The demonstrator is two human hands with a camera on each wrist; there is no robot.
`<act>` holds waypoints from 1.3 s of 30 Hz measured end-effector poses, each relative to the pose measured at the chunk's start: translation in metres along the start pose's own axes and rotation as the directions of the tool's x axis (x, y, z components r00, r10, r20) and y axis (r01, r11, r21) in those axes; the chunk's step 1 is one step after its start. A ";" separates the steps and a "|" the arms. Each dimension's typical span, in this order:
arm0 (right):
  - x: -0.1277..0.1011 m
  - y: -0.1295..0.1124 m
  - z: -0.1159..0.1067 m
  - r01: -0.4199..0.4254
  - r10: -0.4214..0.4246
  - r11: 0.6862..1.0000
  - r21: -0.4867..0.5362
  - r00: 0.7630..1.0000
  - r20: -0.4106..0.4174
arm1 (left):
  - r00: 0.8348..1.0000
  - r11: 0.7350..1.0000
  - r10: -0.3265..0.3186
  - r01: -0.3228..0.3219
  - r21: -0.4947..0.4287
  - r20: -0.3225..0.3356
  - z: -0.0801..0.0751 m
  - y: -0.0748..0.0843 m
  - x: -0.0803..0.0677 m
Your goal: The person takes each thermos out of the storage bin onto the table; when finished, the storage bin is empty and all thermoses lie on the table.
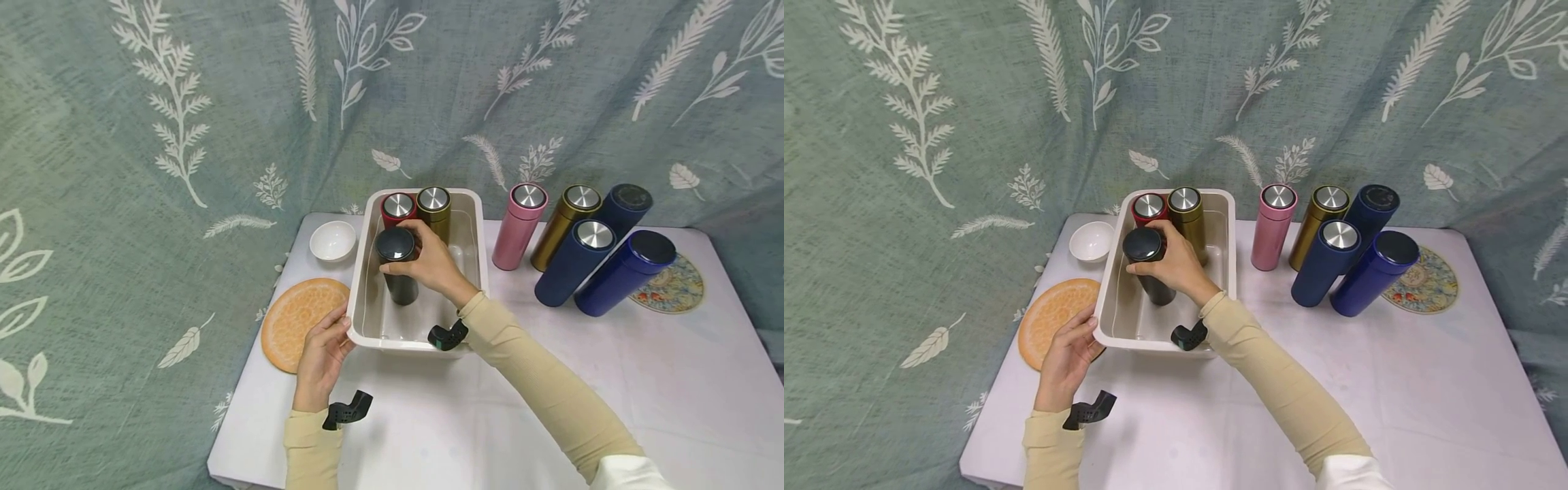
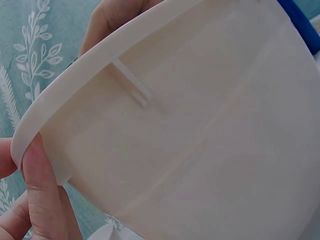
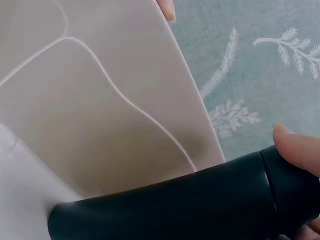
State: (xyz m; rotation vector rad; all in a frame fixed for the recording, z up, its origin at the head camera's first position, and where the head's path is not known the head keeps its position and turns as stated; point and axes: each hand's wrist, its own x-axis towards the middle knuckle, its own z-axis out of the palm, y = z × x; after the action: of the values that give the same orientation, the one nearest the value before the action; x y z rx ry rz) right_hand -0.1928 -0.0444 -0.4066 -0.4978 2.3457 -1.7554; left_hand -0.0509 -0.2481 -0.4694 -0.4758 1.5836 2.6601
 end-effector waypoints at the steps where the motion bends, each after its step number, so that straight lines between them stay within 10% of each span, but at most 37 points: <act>1: 0.000 0.000 0.000 0.004 -0.004 1.000 0.012 1.000 0.008 | 1.000 1.000 0.003 -0.003 -0.001 0.001 0.000 0.000 0.000; 39: -0.026 0.002 -0.021 -0.009 0.010 1.000 0.021 1.000 -0.008 | 1.000 1.000 -0.011 0.011 0.006 -0.013 0.000 0.001 0.001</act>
State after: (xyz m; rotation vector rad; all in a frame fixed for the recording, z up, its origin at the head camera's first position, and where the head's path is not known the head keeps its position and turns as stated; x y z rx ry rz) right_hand -0.1764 -0.0157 -0.4041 -0.4767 2.3290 -1.7788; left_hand -0.0516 -0.2483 -0.4688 -0.5012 1.5873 2.6495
